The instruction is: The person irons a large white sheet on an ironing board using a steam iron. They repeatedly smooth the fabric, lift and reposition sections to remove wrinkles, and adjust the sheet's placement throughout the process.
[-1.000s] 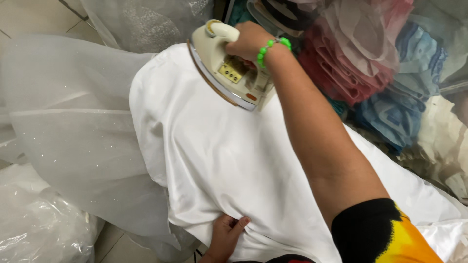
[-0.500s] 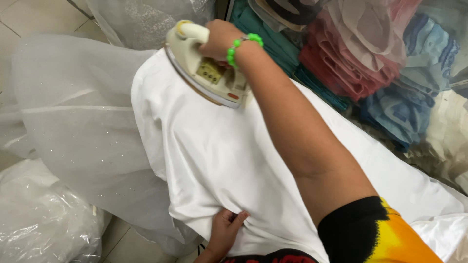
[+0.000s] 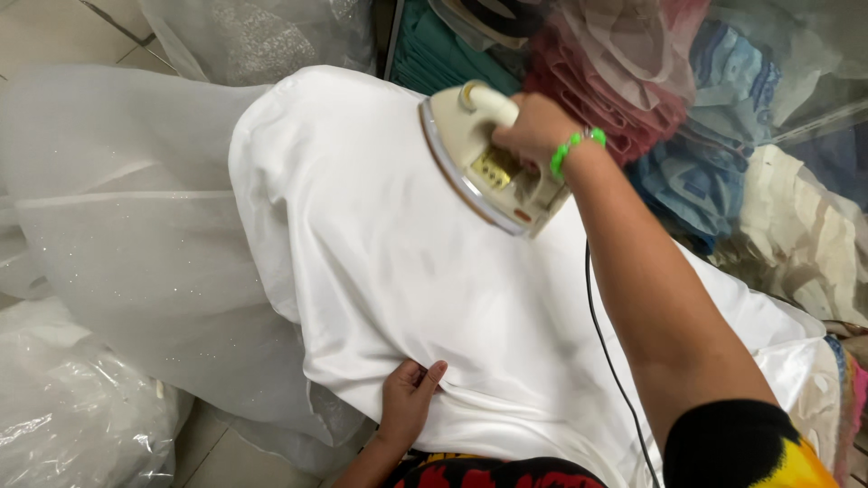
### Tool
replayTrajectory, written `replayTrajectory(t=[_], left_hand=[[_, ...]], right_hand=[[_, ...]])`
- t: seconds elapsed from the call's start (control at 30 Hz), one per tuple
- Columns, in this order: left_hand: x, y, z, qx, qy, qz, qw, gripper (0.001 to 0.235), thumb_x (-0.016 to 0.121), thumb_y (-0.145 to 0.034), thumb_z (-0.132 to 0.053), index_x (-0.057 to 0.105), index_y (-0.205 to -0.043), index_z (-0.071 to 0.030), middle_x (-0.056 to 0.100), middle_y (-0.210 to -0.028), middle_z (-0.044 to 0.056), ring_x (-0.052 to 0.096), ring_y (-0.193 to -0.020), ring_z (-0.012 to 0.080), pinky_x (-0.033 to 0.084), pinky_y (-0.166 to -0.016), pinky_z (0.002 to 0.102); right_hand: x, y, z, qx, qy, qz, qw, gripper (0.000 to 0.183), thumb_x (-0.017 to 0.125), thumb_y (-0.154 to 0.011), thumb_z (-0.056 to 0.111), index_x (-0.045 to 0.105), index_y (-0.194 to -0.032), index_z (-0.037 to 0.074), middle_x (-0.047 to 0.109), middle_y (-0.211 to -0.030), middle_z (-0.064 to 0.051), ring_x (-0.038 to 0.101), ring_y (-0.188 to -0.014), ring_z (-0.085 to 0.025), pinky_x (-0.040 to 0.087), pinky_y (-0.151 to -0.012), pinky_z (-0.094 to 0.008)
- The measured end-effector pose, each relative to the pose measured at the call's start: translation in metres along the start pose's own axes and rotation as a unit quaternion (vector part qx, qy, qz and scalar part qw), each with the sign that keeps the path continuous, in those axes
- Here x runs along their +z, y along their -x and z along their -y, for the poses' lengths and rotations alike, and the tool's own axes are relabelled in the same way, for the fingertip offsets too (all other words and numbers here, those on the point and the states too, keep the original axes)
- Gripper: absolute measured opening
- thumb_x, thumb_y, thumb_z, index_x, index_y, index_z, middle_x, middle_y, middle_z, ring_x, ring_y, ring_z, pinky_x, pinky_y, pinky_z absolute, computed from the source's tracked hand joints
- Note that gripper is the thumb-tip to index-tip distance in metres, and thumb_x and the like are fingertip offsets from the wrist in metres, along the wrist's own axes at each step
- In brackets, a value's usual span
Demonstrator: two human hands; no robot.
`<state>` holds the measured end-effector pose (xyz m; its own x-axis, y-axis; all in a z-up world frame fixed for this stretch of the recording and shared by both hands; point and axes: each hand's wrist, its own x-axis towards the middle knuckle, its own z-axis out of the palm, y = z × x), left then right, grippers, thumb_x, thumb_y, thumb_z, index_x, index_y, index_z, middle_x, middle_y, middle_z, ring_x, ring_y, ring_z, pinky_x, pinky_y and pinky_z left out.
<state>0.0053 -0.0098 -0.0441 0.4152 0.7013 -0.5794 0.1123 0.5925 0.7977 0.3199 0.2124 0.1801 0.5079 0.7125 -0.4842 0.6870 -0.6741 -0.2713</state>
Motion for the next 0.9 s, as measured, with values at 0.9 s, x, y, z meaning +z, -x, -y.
replayTrajectory(t=[0.9], left_hand=[[-0.016, 0.004, -0.007, 0.061, 0.009, 0.007, 0.998, 0.026, 0.076, -0.097, -0.024, 0.07, -0.081, -0.005, 0.066, -0.06, 0.007, 0.062, -0.061, 0.0107, 0.052, -0.063, 0.024]], right_hand=[[0.04, 0.205, -0.222, 0.084, 0.04, -0.069, 0.993, 0.066, 0.076, -0.08, 0.039, 0.064, -0.135, 0.005, 0.072, -0.113, -0.035, 0.067, -0.11, -0.053, 0.052, -0.098, -0.061]])
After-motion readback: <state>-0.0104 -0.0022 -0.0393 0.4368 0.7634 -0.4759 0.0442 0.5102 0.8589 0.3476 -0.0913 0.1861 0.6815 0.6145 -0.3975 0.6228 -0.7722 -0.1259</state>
